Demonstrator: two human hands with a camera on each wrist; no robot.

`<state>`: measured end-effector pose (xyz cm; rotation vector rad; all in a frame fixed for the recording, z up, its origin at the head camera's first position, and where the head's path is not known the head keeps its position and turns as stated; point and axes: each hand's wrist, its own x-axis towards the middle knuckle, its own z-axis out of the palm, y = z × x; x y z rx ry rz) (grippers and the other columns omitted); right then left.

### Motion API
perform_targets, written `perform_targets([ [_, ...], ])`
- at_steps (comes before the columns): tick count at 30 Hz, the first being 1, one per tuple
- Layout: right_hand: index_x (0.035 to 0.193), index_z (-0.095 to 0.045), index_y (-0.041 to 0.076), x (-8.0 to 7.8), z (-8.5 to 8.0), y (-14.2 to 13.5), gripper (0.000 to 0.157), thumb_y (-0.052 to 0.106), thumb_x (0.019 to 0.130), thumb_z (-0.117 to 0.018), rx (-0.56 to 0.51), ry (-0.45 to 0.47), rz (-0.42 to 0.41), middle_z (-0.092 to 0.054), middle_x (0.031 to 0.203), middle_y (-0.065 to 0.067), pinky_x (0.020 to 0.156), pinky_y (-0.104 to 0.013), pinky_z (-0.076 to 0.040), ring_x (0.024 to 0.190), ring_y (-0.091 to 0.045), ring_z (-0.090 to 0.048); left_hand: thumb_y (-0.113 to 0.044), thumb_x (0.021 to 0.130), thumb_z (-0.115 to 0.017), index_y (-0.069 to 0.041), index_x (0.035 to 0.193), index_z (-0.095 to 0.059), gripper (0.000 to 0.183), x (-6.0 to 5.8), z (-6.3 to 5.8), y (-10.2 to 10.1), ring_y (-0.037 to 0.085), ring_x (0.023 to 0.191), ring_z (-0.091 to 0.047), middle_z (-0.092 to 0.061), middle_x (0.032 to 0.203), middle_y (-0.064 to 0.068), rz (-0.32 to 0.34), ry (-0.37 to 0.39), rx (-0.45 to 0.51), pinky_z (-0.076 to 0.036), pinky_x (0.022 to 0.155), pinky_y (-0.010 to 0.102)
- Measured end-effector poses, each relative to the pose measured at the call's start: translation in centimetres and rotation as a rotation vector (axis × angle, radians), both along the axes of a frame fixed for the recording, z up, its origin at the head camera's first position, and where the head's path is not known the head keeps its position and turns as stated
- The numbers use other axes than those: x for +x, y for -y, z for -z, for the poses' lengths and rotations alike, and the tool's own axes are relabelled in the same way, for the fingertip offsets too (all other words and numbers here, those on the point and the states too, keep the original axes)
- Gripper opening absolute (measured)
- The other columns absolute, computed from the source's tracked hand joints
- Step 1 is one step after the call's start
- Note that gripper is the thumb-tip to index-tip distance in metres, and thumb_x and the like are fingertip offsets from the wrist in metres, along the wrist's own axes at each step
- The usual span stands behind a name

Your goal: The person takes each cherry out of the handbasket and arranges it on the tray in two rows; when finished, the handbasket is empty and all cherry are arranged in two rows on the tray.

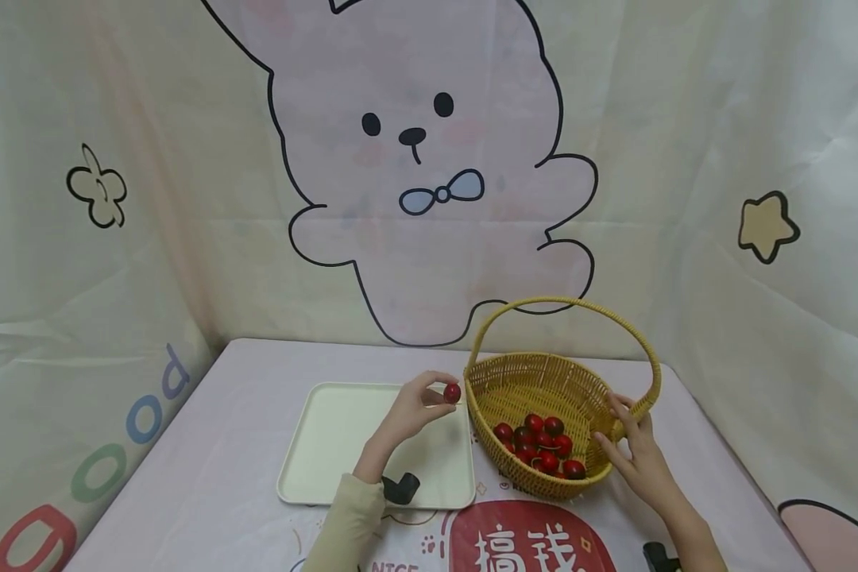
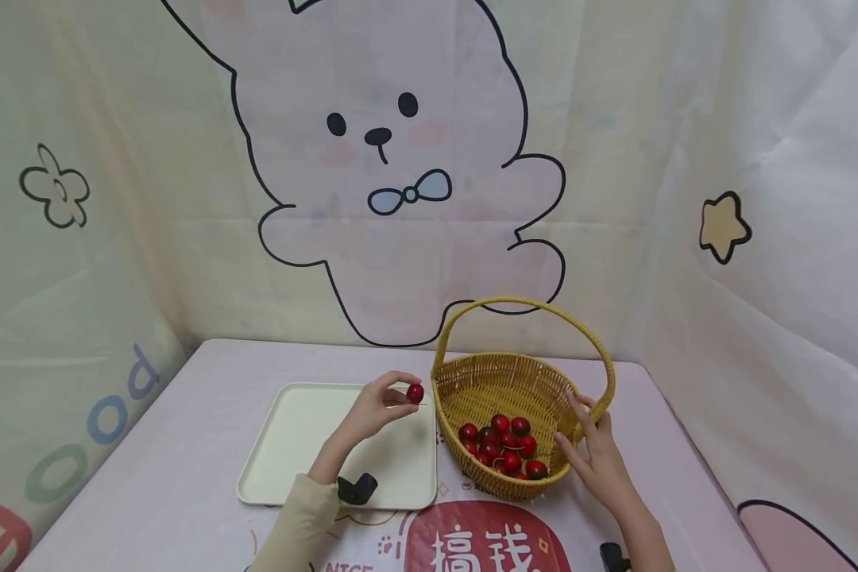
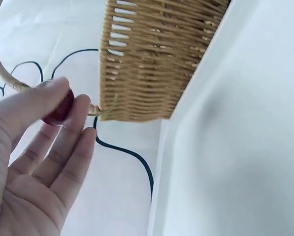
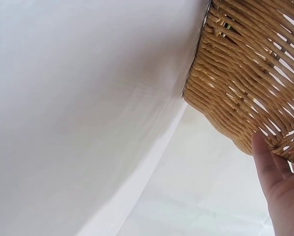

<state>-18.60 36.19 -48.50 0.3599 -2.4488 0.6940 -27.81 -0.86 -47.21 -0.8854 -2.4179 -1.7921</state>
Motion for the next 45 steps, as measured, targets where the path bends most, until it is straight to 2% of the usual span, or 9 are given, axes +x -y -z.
perform_targets([
  [3,0.143,-0.032,0.01,0.0,0.0,0.0,0.08,-0.003,0.075,-0.072,0.002,-0.01,-0.008,-0.031,0.136,-0.016,0.079,-0.016,-0.039,0.11,-0.001,-0.04,-0.019,0.084,-0.068,-0.012,0.114,-0.061,0.032,-0.4,0.7,0.2,0.017,0.084,-0.066,-0.062,0.111,0.002,-0.035,-0.018,-0.045,-0.052,0.074,0.028],
  [7,0.142,-0.033,0.009,0.0,-0.1,0.0,0.079,-0.004,0.075,-0.071,-0.003,-0.016,-0.021,-0.031,0.136,-0.016,0.079,-0.015,-0.036,0.108,-0.013,-0.044,-0.024,0.085,-0.066,-0.014,0.107,-0.065,0.024,-0.8,1.5,0.5,0.011,0.08,-0.063,-0.064,0.106,-0.003,-0.082,-0.096,-0.164,-0.05,0.071,0.024],
  [10,0.142,-0.033,0.009,-0.1,0.0,0.0,0.078,-0.004,0.075,-0.071,-0.011,-0.015,-0.026,-0.031,0.136,-0.016,0.08,-0.011,-0.034,0.108,-0.015,-0.044,-0.023,0.085,-0.068,-0.018,0.109,-0.066,0.025,-1.0,2.0,0.7,0.011,0.08,-0.062,-0.066,0.108,-0.004,-0.108,-0.133,-0.258,-0.049,0.071,0.024],
  [14,0.142,-0.034,0.009,-0.1,0.0,0.0,0.078,-0.004,0.075,-0.071,-0.017,-0.007,-0.024,-0.031,0.137,-0.015,0.08,-0.01,-0.034,0.109,-0.01,-0.043,-0.023,0.083,-0.07,-0.019,0.115,-0.064,0.032,-1.1,2.5,0.8,0.012,0.081,-0.063,-0.065,0.111,-0.003,-0.123,-0.15,-0.345,-0.048,0.068,0.023],
  [25,0.143,-0.033,0.01,-0.1,-0.1,0.0,0.078,-0.004,0.075,-0.071,-0.031,0.012,-0.03,-0.03,0.138,-0.015,0.082,-0.004,-0.029,0.111,0.004,-0.038,-0.012,0.077,-0.075,-0.014,0.115,-0.064,0.039,-1.6,3.4,0.7,0.016,0.09,-0.062,-0.063,0.112,0.003,-0.088,-0.116,-0.377,-0.049,0.079,0.028],
  [31,0.143,-0.033,0.01,-0.1,0.0,-0.1,0.079,-0.006,0.075,-0.07,-0.036,-0.003,-0.051,-0.03,0.137,-0.017,0.08,-0.005,-0.031,0.112,0.011,-0.033,-0.006,0.074,-0.075,-0.013,0.111,-0.065,0.038,-1.5,3.9,0.5,0.016,0.094,-0.06,-0.062,0.109,0.003,-0.068,-0.113,-0.405,-0.048,0.083,0.03],
  [33,0.143,-0.032,0.01,-0.2,0.0,-0.1,0.079,-0.007,0.075,-0.07,-0.033,-0.009,-0.057,-0.03,0.137,-0.018,0.079,-0.006,-0.033,0.112,0.008,-0.035,-0.006,0.073,-0.075,-0.013,0.11,-0.065,0.038,-1.4,3.9,0.5,0.016,0.094,-0.06,-0.062,0.106,0.002,-0.062,-0.114,-0.413,-0.048,0.083,0.03],
  [38,0.144,-0.03,0.011,-0.2,0.1,-0.3,0.079,-0.005,0.077,-0.069,-0.011,0.006,-0.051,-0.029,0.136,-0.018,0.076,-0.015,-0.039,0.113,0.003,-0.036,-0.007,0.073,-0.076,-0.014,0.111,-0.065,0.04,-1.2,3.9,0.4,0.016,0.095,-0.06,-0.062,0.107,0.001,-0.058,-0.12,-0.424,-0.048,0.085,0.031],
  [45,0.145,-0.029,0.011,-0.3,0.1,-0.3,0.078,-0.003,0.078,-0.068,0.001,0.01,-0.053,-0.028,0.134,-0.02,0.067,-0.044,-0.047,0.114,0.009,-0.031,-0.011,0.074,-0.076,-0.017,0.112,-0.064,0.04,-1.1,3.7,0.4,0.016,0.099,-0.059,-0.061,0.111,0.0,-0.064,-0.125,-0.451,-0.047,0.088,0.032],
])
